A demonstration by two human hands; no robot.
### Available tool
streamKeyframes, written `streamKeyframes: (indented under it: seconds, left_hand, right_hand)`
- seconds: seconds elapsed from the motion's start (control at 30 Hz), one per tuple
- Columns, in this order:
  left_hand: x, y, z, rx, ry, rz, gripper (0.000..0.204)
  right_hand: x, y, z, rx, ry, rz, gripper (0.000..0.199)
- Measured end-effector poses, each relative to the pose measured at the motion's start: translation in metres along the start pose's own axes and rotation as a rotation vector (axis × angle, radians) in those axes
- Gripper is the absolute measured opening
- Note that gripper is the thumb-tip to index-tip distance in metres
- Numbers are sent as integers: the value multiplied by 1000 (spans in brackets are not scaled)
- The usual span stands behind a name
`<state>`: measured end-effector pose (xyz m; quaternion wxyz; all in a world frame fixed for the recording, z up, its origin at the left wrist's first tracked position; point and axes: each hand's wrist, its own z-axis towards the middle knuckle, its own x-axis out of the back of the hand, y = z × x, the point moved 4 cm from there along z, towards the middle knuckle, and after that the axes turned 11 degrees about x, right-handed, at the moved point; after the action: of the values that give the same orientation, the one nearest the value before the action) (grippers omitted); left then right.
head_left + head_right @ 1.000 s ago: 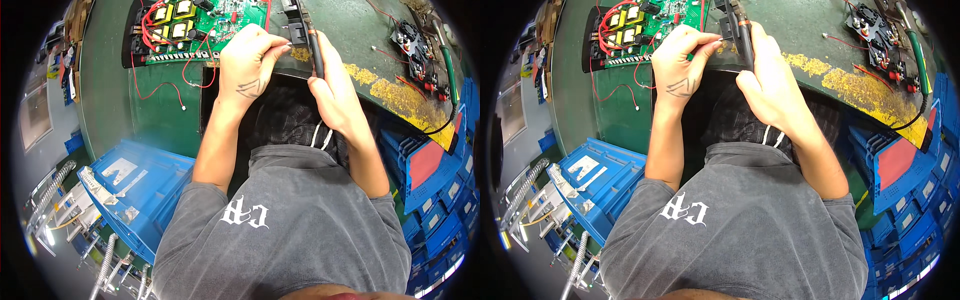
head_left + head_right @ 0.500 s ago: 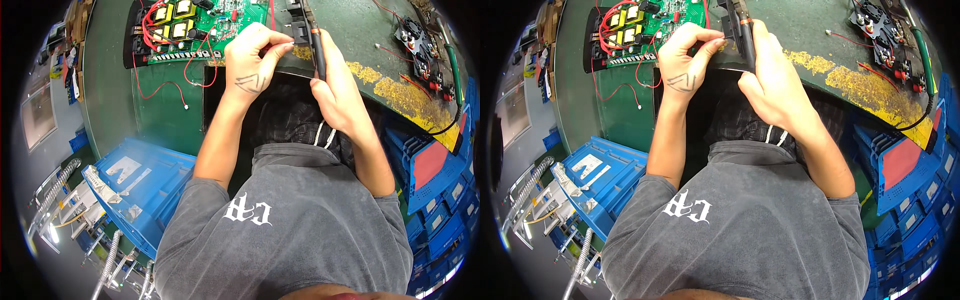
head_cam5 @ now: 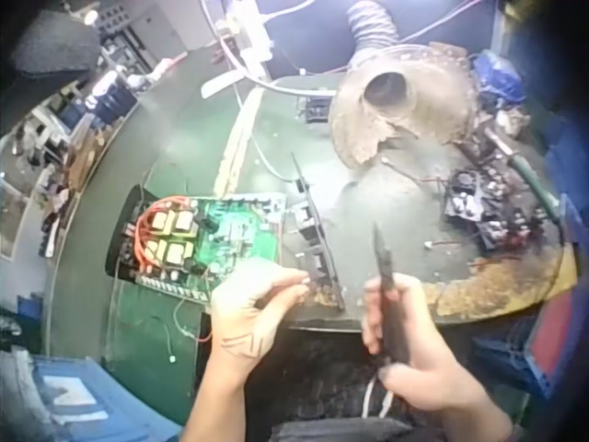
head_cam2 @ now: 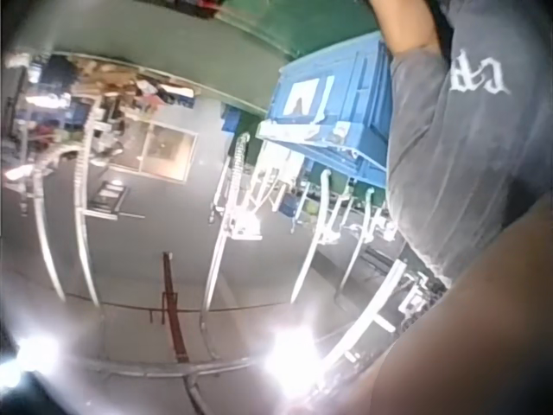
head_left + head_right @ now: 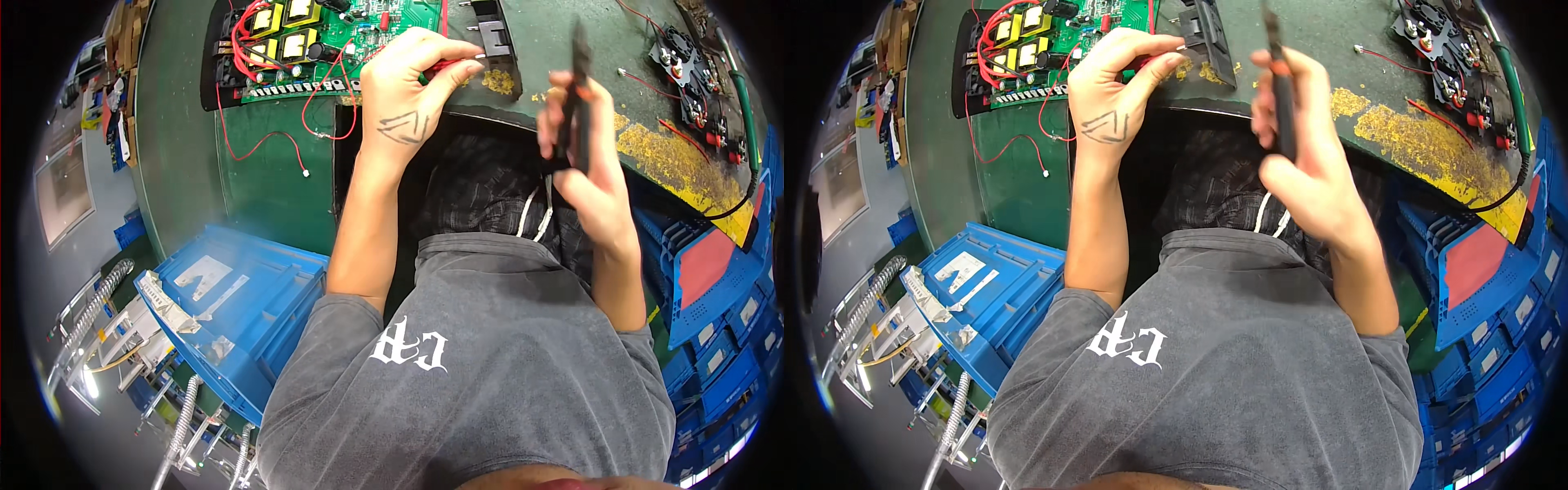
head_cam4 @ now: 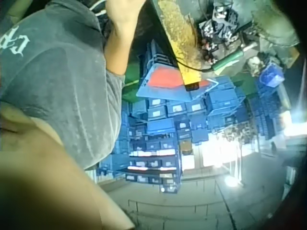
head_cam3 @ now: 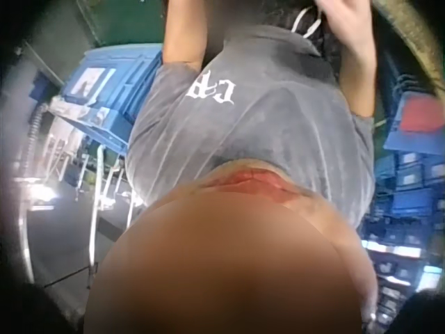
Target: The recorder is assembling and inspecting electronic components on a circuit board, using pliers to manipulate wires and parts.
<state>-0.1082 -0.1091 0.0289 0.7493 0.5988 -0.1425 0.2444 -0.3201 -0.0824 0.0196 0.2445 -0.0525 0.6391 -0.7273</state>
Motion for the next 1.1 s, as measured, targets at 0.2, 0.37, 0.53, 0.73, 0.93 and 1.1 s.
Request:
streamKeyframes:
  seconds: [0.2, 0.37, 0.53, 0.73, 0.93, 1.1]
  left_hand:
    - [2, -3, -4, 0, -30, -30, 18]
    - [5, 6, -8, -47, 72, 50, 16]
    - [7, -2, -8, 28, 136, -93, 13]
    - [18, -7, -5, 114, 179, -223, 12]
    - [23, -11, 0, 257, 207, -491, 13]
    - [23, -11, 1, 294, 244, -570, 14]
  right_hand:
    - [-24, 5, -56, -258, -155, -40, 75]
    - [-52, 43, -50, -320, 24, 200, 68]
    - [-67, 35, -27, -266, -34, 14, 64]
    - [-64, 33, -25, -159, 29, -216, 66]
    - [-60, 17, 1, -111, 106, -231, 65]
    - [-49, -4, 27, 3, -65, -525, 67]
